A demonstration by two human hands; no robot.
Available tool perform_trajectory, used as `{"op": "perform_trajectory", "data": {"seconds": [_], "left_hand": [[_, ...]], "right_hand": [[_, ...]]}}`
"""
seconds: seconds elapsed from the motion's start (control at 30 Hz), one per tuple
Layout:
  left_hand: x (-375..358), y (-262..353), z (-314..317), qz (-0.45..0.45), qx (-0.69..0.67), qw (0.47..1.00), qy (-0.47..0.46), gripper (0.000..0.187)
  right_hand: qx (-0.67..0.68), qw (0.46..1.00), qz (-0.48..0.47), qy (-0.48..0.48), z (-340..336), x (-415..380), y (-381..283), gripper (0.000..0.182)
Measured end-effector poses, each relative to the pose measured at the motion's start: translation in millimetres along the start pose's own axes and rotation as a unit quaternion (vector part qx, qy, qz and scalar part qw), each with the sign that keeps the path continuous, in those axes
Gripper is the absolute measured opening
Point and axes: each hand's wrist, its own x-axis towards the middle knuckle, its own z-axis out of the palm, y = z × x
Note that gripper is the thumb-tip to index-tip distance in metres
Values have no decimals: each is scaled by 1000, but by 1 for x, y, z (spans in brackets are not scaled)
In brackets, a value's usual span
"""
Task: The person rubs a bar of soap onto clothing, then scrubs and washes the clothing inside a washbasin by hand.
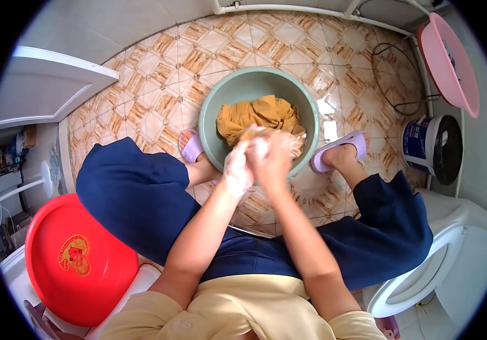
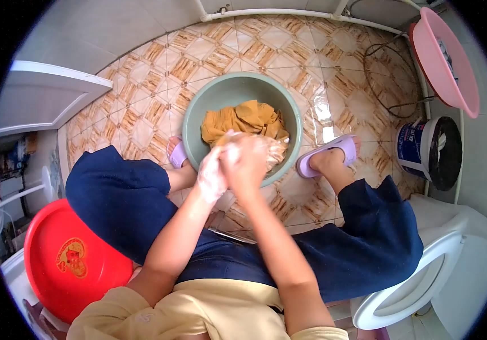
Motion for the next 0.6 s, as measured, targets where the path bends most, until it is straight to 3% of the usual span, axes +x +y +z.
{"op": "perform_trajectory", "data": {"seconds": [0.03,0.1,0.13,0.17,0.2,0.23,0.27,0.3,0.37,0.4,0.43,0.47,0.5,0.57,0.6], "left_hand": [[-1,1,-3,0,-1,1000,0,43],[-9,2,-8,36,44,987,-149,38],[-9,1,-7,-1,22,996,-86,37],[-10,-2,-6,-40,-2,999,-23,37],[-5,-5,-25,-23,130,991,-18,42],[-11,-13,-8,-13,71,997,-15,43],[-14,-12,5,-5,98,995,0,41],[-15,-10,16,5,125,992,14,40],[-10,-4,28,67,146,986,53,38],[-4,2,26,81,152,983,68,37],[-9,12,40,71,173,979,77,37],[-11,17,41,62,191,979,42,39],[-12,21,43,53,210,976,7,41],[-30,31,64,115,338,934,-28,43],[-42,40,75,120,339,931,-68,44]], "right_hand": [[13,999,-42,-15,-6,-6,-27,26],[15,997,-74,-14,13,-13,-9,29],[18,994,-106,-10,21,-13,-3,34],[21,1000,2,-15,22,-4,9,37],[23,994,109,-16,16,14,26,40],[9,981,190,-44,13,26,56,43],[-21,989,145,32,8,30,70,37],[2,995,92,22,1,33,87,29],[22,987,136,-87,-21,46,85,30],[200,962,124,-137,-30,47,75,41],[372,904,108,-183,-38,47,61,55],[258,927,45,-270,-46,49,47,73],[169,943,-51,-283,-48,51,29,76],[92,958,-108,-249,-52,51,0,64],[92,958,-110,-250,-54,52,-5,64]]}}
